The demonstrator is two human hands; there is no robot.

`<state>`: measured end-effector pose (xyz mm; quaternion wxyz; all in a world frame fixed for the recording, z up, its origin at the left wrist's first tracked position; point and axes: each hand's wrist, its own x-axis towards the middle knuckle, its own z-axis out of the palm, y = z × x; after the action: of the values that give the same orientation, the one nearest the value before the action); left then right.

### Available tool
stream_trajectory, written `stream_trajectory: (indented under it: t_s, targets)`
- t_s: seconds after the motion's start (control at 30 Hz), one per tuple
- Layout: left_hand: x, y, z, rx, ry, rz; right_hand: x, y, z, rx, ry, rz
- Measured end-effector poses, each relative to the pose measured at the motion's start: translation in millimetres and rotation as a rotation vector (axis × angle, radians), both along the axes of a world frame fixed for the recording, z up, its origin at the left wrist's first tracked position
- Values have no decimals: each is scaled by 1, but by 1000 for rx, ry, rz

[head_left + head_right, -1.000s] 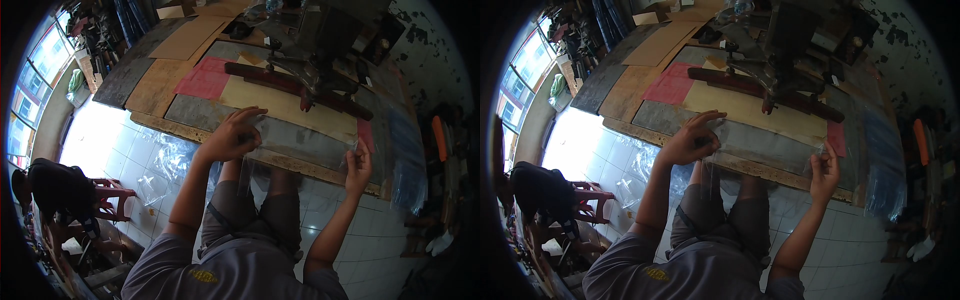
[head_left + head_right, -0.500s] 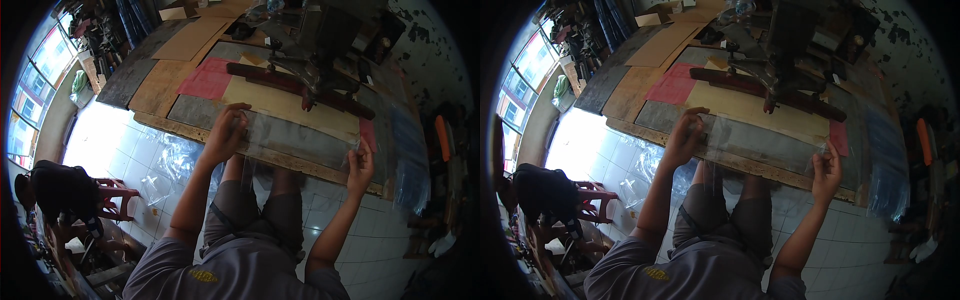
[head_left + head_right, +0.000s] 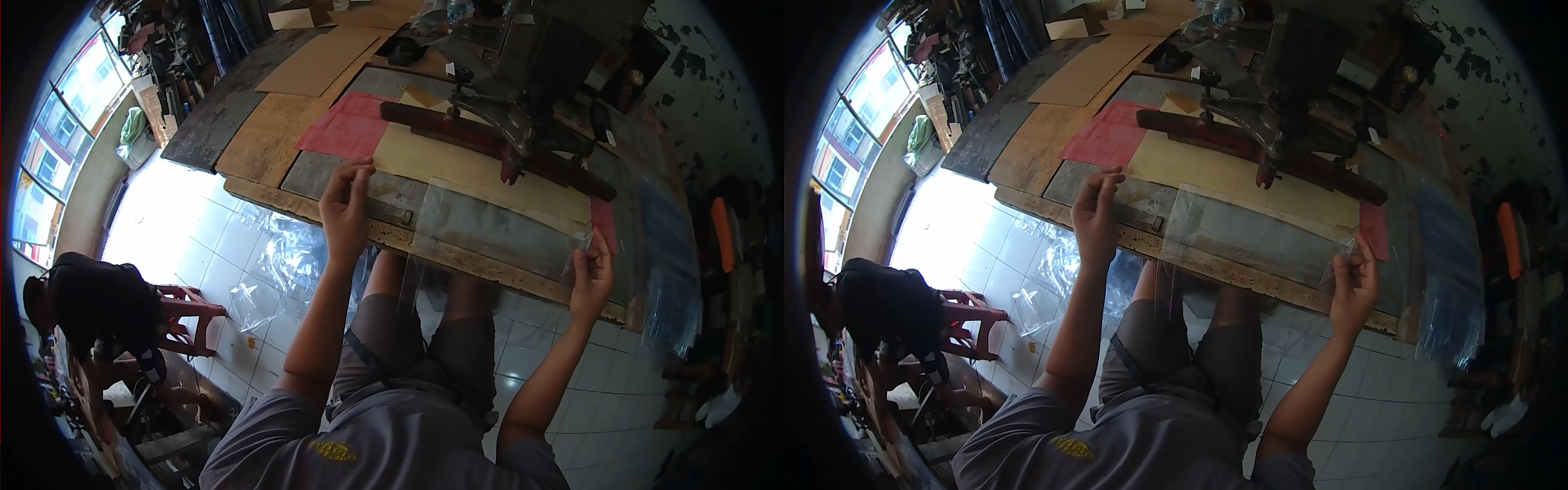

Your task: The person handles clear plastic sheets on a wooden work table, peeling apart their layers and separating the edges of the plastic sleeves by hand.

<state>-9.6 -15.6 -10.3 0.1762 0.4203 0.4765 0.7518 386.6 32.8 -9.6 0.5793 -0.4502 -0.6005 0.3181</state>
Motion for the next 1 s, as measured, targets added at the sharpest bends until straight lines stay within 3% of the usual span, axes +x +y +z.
stream_trajectory:
  t_s: [0.27, 1.0]
  targets:
    - [16, -14, 27, -140, 947, -148, 0, 0, 1, -1, -11, -5]
    - [13, -10, 19, -172, 880, -234, 0, 0, 0, 11, -32, -11]
